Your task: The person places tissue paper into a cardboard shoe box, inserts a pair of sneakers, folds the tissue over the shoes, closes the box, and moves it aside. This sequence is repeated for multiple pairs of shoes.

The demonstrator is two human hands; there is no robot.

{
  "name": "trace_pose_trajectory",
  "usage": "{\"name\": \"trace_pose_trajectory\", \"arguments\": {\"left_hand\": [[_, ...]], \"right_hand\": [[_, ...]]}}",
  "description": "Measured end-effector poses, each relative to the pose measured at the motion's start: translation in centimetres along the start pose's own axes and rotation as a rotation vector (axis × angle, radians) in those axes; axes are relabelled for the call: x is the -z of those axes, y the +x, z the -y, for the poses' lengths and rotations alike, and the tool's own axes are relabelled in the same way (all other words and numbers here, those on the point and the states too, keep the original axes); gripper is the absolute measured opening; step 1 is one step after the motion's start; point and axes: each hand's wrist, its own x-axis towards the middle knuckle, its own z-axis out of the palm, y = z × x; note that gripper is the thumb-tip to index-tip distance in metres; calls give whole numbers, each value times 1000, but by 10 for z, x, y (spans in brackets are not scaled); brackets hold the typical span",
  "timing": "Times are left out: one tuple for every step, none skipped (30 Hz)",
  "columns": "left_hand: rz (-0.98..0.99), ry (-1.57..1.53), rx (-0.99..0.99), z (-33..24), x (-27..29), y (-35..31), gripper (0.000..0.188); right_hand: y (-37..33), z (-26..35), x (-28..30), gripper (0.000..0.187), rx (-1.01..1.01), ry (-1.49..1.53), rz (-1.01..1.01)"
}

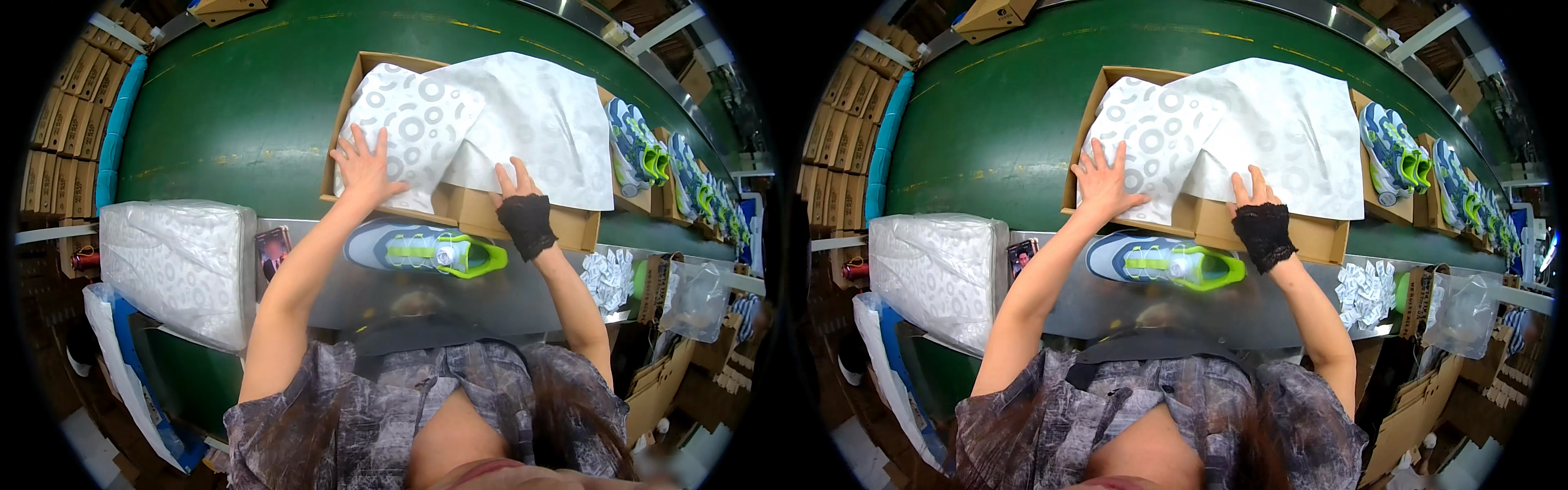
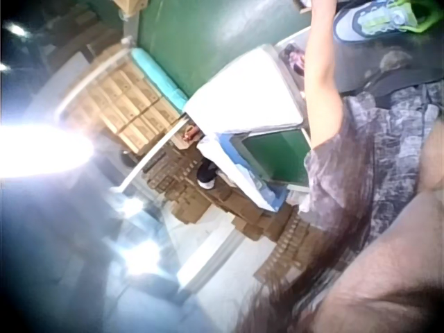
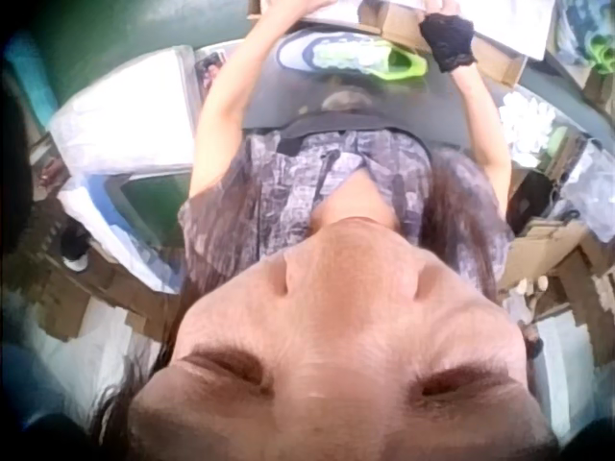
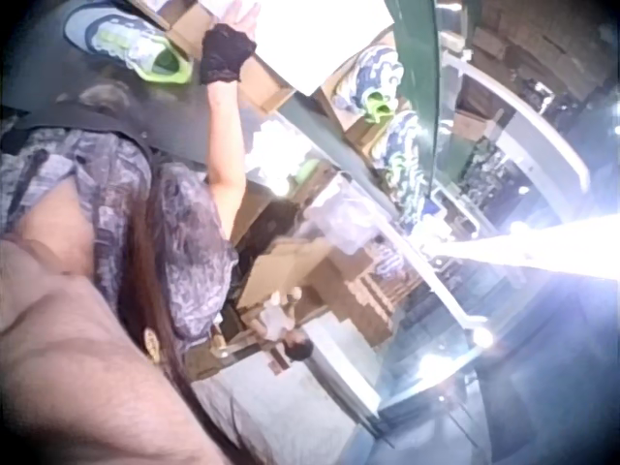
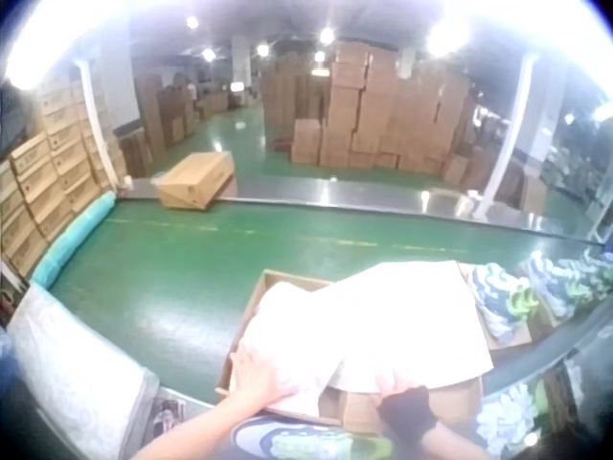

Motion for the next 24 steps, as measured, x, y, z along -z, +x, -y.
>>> {"name": "trace_pose_trajectory", "arguments": {"left_hand": [[7,22,15,0,-2,5,106],[15,44,30,-1,-3,8,106],[5,-5,31,-1,-4,10,105],[0,-49,30,2,-6,10,104],[-4,-93,28,4,-6,9,104],[-5,-171,43,8,1,8,104],[-62,-311,44,14,1,9,103],[-118,-452,42,23,1,12,103],[-170,-591,48,35,0,13,102],[-243,-798,-20,46,0,20,100],[-193,-968,-22,55,2,25,96],[-142,-1155,16,62,6,24,94],[-92,-1344,57,67,12,23,93],[-48,-1428,64,70,22,22,90],[-124,-1184,39,68,23,20,89],[-194,-938,16,65,23,18,89],[-259,-690,-6,60,25,15,88],[-193,-521,18,45,41,6,87],[-36,-358,68,31,54,4,88],[-30,-266,79,29,47,7,91],[-28,-163,98,29,38,9,93],[-77,-89,110,31,30,9,91],[-125,-14,121,33,22,9,89],[-174,61,133,35,17,9,88]], "right_hand": [[1,-4,-4,45,-19,14,39],[-1,-9,-15,45,-38,27,78],[-2,-15,-24,45,-59,36,116],[-6,-19,-28,44,11,39,77],[-7,-20,-32,44,40,37,69],[-6,-17,-37,45,66,38,61],[-6,-16,-39,46,91,38,53],[-7,-17,-36,40,162,42,-18],[-7,-15,-33,36,170,10,-13],[-8,-15,-31,33,175,-21,-6],[-9,-14,-27,30,181,-54,0],[-14,-14,-19,25,174,-57,14],[-21,-12,-6,20,170,-62,28],[-26,-9,11,18,131,-64,90],[-35,-9,24,20,91,-57,195],[-40,-5,40,23,62,-30,288],[-41,-3,52,26,34,-3,382],[-41,-4,57,34,-19,-10,435],[-41,-5,56,36,-57,12,322],[-39,-5,52,38,-93,33,208],[-35,-5,48,40,-120,64,89],[-32,-4,47,49,-168,44,114],[-33,-4,45,50,-171,47,96],[-34,-6,41,52,-173,50,79]]}}
